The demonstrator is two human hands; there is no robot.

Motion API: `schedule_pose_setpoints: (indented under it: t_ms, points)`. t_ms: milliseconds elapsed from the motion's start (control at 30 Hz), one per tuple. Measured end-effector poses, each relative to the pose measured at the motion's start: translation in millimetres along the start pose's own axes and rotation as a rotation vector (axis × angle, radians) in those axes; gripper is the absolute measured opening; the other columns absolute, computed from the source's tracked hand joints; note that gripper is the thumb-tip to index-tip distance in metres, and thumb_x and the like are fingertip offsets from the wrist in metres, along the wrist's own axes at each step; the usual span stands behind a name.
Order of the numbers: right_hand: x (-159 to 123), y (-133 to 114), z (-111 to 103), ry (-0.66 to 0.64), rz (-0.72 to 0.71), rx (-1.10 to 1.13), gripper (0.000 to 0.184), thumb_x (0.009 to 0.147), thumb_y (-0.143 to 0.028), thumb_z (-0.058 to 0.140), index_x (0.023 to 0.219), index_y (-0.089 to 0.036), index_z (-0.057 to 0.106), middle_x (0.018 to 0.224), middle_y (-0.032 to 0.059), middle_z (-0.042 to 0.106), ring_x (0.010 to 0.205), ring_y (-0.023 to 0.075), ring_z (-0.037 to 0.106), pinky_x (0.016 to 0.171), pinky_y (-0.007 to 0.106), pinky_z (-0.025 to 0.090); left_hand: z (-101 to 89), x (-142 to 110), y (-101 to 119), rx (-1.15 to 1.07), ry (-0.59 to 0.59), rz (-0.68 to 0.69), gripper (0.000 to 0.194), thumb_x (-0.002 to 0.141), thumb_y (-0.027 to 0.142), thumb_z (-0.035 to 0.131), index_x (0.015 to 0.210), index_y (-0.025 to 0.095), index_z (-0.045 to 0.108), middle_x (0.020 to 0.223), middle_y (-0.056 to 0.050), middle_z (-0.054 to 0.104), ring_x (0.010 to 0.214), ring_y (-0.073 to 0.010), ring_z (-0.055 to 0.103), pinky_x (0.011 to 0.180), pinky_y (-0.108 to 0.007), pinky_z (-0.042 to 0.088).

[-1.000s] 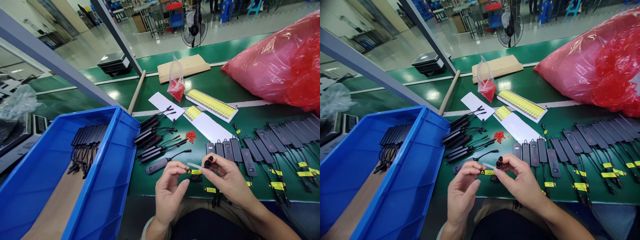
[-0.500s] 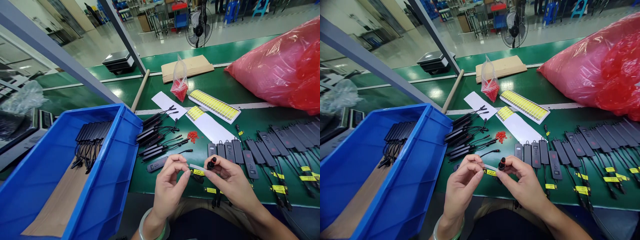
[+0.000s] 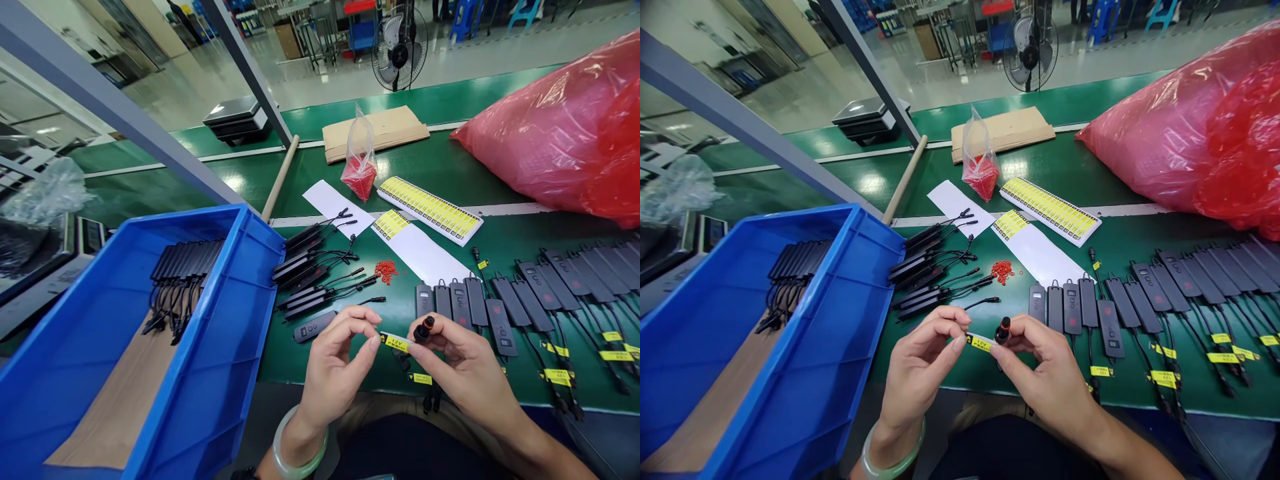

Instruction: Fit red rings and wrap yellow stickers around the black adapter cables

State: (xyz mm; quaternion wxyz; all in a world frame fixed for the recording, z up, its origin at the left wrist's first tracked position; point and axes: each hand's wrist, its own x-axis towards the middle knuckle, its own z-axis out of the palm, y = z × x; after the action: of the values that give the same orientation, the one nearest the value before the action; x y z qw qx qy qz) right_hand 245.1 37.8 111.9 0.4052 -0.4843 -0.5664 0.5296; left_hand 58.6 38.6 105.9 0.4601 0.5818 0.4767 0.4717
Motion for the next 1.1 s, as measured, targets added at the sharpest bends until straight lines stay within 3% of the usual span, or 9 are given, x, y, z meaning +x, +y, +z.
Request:
schedule_pose_setpoints:
  t_ms: [1100]
  points:
    - [-1.4, -4.9, 1.1, 0.0, -0.009, 0.002, 0.009, 0.089, -0.026, 0.061, 0.081, -0.021, 0.059, 0.079, -0.0008, 0.059, 0.07, 0.0107, 0.062, 0.067, 0.017, 0.055, 3.1, 5.0, -1.3, -0.143, -0.032, -0.022, 0.009, 0.089, 0.016, 0.061, 0.08, 0.017, 0.061, 0.085, -0.005, 0.065, 0.08, -0.016, 0.06, 0.072, -0.026, 0.047]
